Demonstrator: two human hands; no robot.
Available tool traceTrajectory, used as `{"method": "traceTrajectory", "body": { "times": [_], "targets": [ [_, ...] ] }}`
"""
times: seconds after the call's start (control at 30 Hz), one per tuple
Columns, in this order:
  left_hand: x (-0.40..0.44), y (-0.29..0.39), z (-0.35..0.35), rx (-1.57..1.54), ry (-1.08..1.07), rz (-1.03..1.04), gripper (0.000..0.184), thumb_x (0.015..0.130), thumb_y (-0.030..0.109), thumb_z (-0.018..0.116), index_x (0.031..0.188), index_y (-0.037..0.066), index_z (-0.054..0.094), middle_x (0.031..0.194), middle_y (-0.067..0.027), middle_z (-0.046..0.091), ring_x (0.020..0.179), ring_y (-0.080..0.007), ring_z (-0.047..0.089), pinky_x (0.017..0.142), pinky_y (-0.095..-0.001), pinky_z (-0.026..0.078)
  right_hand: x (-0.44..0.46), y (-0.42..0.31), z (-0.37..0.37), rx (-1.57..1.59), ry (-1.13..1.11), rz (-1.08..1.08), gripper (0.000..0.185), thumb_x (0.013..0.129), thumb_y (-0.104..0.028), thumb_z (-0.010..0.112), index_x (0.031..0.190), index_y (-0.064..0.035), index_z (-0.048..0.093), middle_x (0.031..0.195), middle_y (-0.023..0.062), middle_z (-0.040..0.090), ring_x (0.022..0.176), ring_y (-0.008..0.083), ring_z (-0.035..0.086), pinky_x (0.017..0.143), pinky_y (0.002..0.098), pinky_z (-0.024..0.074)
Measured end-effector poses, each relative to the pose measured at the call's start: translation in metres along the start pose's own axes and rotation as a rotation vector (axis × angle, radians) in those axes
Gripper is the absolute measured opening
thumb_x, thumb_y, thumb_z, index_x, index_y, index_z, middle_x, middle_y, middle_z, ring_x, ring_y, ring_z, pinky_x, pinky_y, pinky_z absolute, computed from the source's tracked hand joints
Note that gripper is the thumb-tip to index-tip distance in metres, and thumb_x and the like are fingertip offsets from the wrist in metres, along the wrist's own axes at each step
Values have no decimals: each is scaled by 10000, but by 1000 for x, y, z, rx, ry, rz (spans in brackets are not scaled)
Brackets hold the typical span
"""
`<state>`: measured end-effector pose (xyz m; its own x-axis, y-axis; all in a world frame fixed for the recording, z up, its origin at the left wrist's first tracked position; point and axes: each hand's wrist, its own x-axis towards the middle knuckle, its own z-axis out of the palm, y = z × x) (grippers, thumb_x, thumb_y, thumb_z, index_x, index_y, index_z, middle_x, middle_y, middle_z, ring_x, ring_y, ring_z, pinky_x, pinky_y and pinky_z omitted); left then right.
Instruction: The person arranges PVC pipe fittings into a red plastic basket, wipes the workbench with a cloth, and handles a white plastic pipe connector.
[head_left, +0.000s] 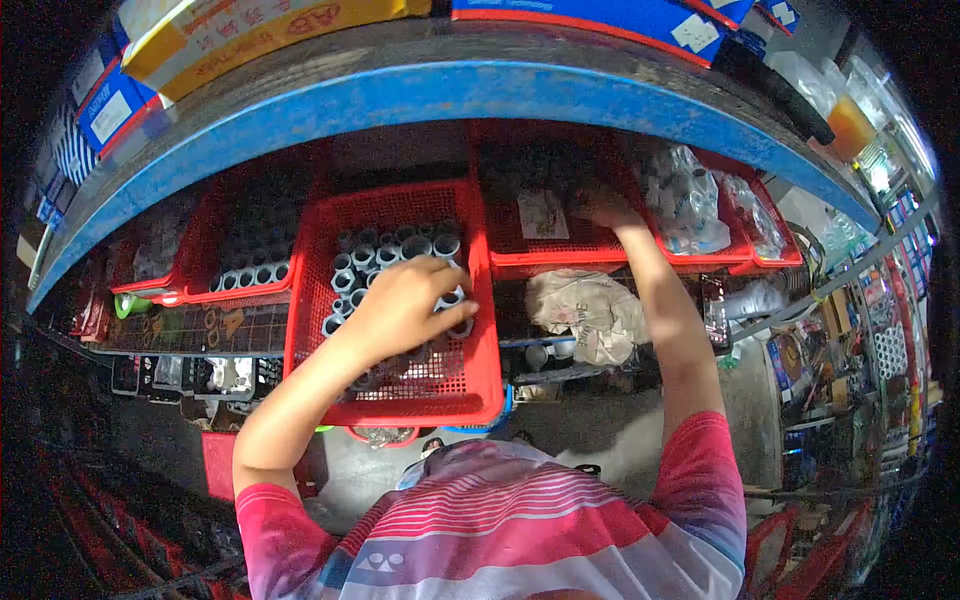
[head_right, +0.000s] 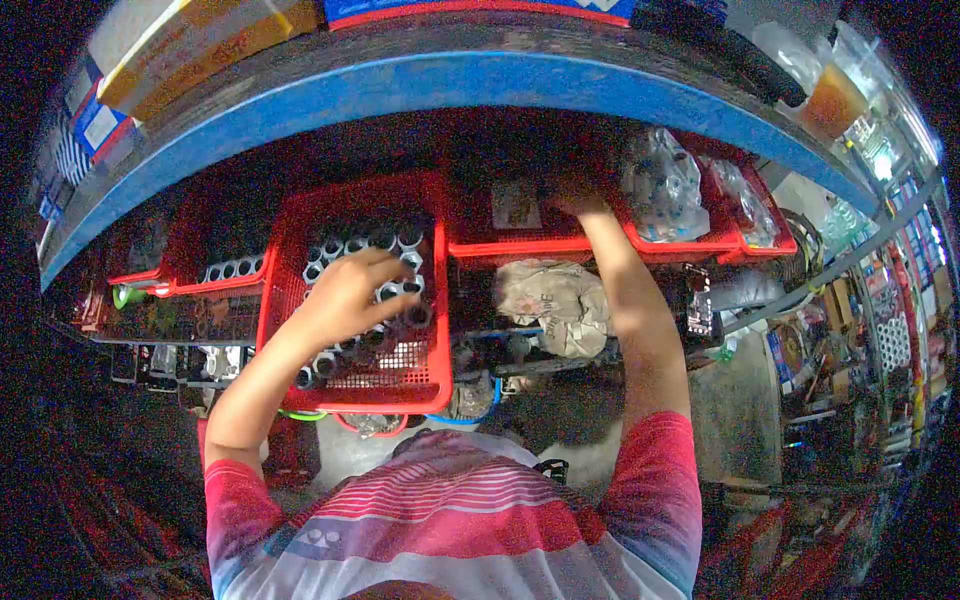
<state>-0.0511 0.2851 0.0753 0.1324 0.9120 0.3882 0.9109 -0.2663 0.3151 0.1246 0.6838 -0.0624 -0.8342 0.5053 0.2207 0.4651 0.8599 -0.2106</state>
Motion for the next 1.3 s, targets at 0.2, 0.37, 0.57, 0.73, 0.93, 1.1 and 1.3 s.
{"method": "traceTrajectory", "body": {
  "times": [0.2, 0.37, 0.57, 0.73, 0.93, 1.1, 1.3],
  "targets": [
    [79, -33, 35, 87, -142, -230, 264, 762, 298, 592, 866, 56, 600, 832, -173, 596, 811, -326, 582, 667, -422, 472, 48, 114, 113, -510, 45, -346, 495, 740, -270, 598, 1196, -101, 505, 1250, 162, 469, 1126, 336, 448, 979, 413, 347],
    [158, -129, 109, 481, -144, -96, 248, 790, 263, 539, 931, 73, 613, 903, -190, 603, 851, -330, 591, 704, -449, 476, 28, 39, 58, -143, -102, -197, 413, 739, -229, 558, 1121, -72, 562, 1200, 175, 507, 1111, 321, 470, 957, 402, 372],
    [203, -175, 154, 261, 110, -207, 240, 787, 222, 531, 941, 58, 616, 925, -193, 601, 877, -331, 587, 734, -457, 473, 34, 27, 49, -206, -258, -54, 382, 729, -250, 542, 1064, -73, 591, 1120, 176, 556, 1035, 320, 523, 894, 409, 414],
    [213, -173, 167, 19, 298, -217, 235, 785, 188, 525, 949, 46, 618, 944, -196, 600, 899, -332, 584, 759, -464, 471, 33, 29, 49, -144, -210, -26, 353, 726, -249, 536, 1028, -82, 608, 1065, 173, 582, 984, 318, 550, 855, 406, 434],
    [210, -164, 177, -135, 349, -238, 234, 782, 147, 517, 958, 32, 621, 967, -199, 599, 925, -333, 580, 790, -473, 468, 34, 42, 54, -80, -121, 13, 322, 722, -247, 528, 985, -92, 630, 998, 169, 612, 923, 315, 583, 808, 403, 458],
    [208, -181, 169, 648, -168, -169, 233, 795, 157, 507, 943, 21, 625, 995, -181, 589, 934, -329, 565, 795, -458, 461, 38, 47, 47, -160, -305, -55, 306, 737, -223, 515, 991, -93, 626, 999, 139, 623, 907, 304, 590, 805, 393, 458],
    [132, -86, 69, 317, 90, 20, 220, 768, 216, 564, 841, 16, 622, 902, -189, 575, 860, -357, 563, 757, -449, 455, 33, 81, 55, -138, -74, -86, 300, 777, -173, 488, 1041, -98, 610, 1073, 131, 597, 973, 279, 562, 860, 385, 429]
  ]
}}
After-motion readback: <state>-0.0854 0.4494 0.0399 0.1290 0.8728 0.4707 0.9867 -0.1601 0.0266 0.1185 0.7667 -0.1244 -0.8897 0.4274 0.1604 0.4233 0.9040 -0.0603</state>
